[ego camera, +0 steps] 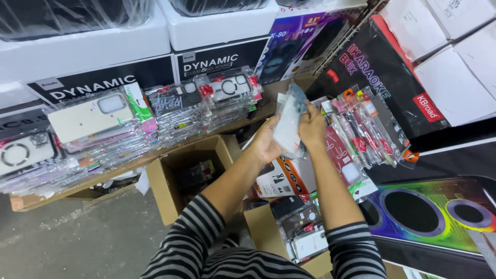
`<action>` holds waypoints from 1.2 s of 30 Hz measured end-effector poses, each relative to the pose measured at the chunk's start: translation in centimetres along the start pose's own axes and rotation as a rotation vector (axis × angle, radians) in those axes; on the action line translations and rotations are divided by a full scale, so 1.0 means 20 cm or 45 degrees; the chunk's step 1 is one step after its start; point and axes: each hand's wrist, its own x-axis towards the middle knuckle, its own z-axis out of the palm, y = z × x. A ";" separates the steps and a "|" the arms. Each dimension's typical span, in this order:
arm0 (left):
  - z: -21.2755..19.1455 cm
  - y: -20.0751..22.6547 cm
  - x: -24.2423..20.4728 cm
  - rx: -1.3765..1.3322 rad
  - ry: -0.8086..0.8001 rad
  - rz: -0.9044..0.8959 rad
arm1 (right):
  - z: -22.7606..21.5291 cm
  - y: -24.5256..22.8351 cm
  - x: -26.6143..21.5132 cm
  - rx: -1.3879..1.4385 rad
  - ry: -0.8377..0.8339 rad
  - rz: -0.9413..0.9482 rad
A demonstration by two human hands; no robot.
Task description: Sorting and organizing various phone cases from a pile into different cardboard boxes.
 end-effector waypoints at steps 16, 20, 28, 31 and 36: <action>0.42 0.09 -0.54 2.136 -0.378 0.950 | -0.70 -0.13 -0.11 1.442 -0.055 0.515; 0.47 -0.07 -0.40 2.575 -0.738 1.309 | -1.08 -0.05 -0.26 1.281 0.027 0.513; 0.83 -0.31 -0.01 2.895 -1.011 1.877 | -1.31 0.08 -0.45 1.265 0.611 0.433; 0.82 -0.42 0.25 2.926 -0.808 1.950 | -1.24 0.22 -0.45 1.172 0.744 0.442; 0.68 -0.54 0.40 3.013 -0.638 1.724 | -1.12 0.47 -0.49 0.207 0.643 0.302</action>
